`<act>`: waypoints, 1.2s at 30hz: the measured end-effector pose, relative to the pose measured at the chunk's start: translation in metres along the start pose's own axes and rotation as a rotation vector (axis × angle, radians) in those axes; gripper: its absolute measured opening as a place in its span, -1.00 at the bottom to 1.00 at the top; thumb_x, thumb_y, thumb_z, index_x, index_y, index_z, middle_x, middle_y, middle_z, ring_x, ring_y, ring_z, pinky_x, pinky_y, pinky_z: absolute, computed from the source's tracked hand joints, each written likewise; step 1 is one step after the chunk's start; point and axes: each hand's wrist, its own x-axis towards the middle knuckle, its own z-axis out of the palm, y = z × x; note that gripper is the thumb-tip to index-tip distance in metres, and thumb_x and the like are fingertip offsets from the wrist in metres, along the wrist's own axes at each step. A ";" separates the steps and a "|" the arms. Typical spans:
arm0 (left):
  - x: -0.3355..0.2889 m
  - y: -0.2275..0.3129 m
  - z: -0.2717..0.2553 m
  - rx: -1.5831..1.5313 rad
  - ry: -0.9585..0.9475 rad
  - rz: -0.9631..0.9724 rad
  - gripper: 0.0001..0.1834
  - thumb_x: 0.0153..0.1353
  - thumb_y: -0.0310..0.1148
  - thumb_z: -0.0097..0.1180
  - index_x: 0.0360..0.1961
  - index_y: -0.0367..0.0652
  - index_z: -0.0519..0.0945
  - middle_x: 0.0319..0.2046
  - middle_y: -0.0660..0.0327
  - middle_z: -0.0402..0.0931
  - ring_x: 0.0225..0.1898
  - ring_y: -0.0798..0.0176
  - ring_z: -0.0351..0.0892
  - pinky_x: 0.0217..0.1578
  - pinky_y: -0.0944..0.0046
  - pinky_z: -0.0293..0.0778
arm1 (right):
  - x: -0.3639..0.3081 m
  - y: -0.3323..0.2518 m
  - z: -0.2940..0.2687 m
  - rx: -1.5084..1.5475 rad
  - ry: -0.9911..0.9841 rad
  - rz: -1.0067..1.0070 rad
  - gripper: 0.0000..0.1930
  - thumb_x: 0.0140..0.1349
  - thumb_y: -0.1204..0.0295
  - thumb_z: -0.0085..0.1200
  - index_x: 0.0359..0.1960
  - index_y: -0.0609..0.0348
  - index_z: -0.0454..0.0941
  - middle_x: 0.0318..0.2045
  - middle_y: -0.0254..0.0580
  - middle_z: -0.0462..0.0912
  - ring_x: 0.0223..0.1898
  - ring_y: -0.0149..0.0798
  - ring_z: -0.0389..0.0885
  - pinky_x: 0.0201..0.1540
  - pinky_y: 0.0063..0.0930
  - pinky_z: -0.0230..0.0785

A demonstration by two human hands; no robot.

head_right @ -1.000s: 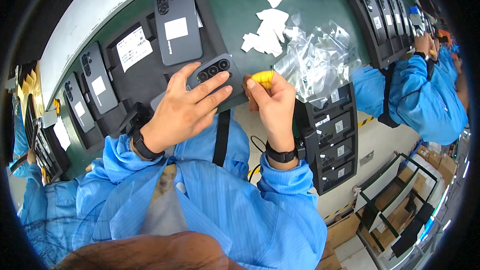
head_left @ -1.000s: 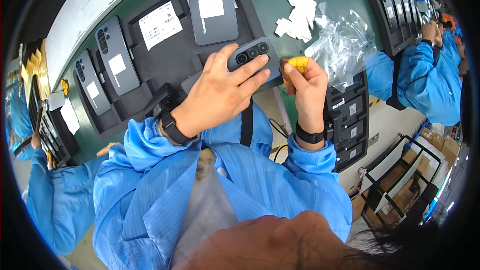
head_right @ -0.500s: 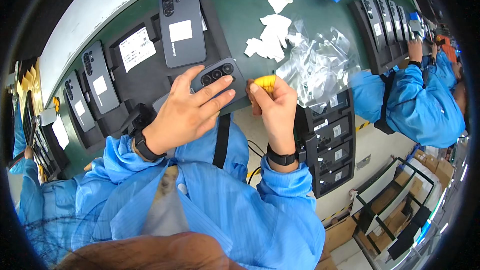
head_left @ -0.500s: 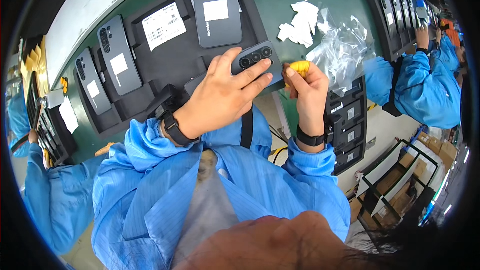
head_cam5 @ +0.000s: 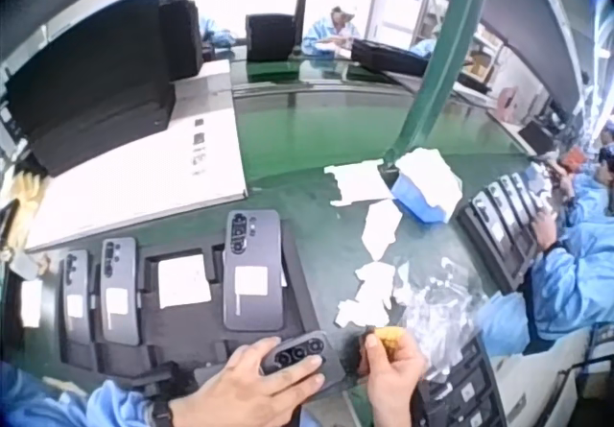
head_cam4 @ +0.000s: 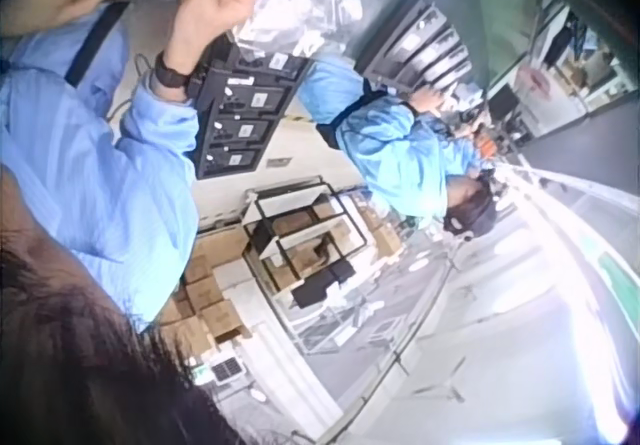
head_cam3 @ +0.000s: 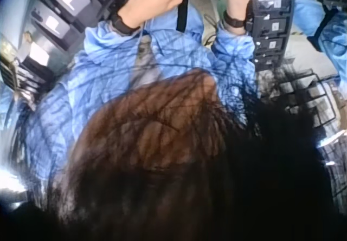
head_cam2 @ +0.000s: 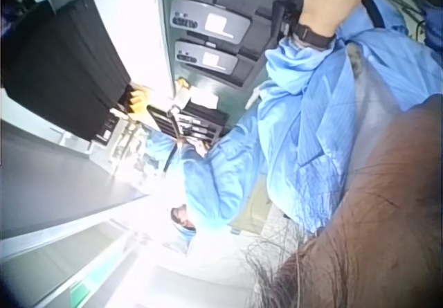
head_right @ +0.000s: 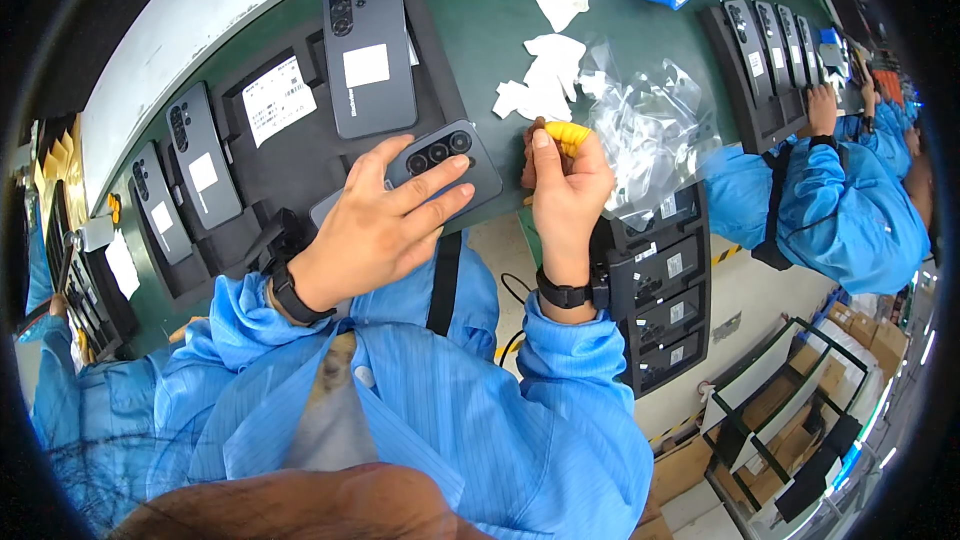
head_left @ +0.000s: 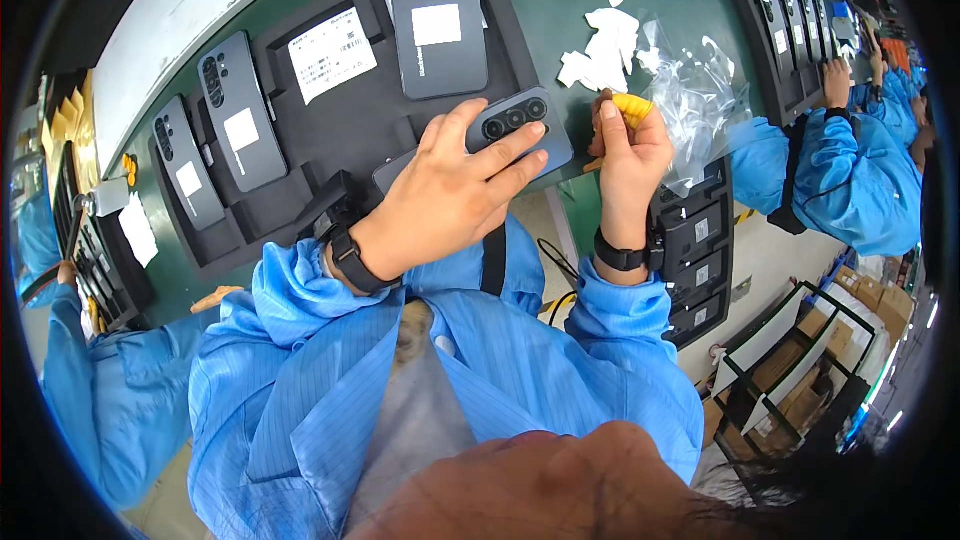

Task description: Cleaning and inspecting the backs of smartphones on an assembly line tray.

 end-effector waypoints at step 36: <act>-0.014 -0.090 -0.045 0.263 0.507 -0.699 -0.33 0.00 -0.40 0.25 0.24 -0.13 0.45 0.37 -0.14 0.16 0.14 -0.27 0.30 0.03 -0.19 0.37 | -0.002 0.028 0.010 -0.551 0.072 -0.364 -0.82 0.36 0.44 0.12 -0.24 0.37 0.56 -0.44 -0.18 0.66 -0.50 -0.37 0.56 -0.42 -0.43 0.43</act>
